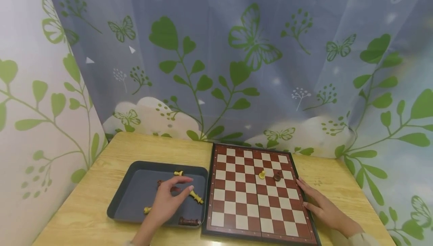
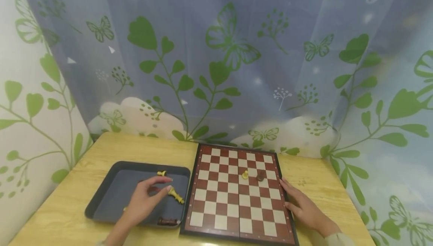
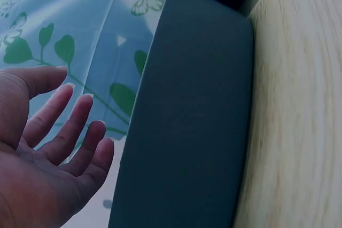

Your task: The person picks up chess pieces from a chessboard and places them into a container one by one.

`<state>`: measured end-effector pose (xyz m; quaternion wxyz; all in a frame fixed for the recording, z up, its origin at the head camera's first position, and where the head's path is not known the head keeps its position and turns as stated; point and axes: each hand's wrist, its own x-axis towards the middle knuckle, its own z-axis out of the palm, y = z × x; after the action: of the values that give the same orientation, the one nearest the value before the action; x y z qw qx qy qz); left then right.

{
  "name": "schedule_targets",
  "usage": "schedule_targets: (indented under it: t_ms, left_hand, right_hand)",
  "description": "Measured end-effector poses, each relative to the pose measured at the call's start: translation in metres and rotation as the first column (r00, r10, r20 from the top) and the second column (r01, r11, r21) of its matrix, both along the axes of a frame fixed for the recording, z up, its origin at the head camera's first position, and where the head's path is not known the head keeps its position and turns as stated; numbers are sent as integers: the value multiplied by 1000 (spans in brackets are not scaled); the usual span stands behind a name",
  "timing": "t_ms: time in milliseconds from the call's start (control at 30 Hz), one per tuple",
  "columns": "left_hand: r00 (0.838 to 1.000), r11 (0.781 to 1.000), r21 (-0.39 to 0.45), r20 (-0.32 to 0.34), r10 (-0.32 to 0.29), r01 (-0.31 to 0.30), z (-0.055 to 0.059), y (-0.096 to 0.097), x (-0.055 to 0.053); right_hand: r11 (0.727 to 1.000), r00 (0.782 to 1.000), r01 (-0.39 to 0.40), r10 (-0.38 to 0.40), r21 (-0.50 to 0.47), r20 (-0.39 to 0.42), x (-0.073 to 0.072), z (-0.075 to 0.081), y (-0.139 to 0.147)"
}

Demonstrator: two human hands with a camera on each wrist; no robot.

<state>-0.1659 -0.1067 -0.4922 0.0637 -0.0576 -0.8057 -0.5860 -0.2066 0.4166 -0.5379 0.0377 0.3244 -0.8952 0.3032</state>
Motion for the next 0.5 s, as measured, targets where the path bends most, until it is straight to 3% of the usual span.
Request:
schedule_targets:
  t_ms: [500]
  left_hand:
    - [991,991,-22,-42,-131,130,1,34,-12]
  right_hand:
    - [1000,1000,19,-19,14,-2,1,1,0]
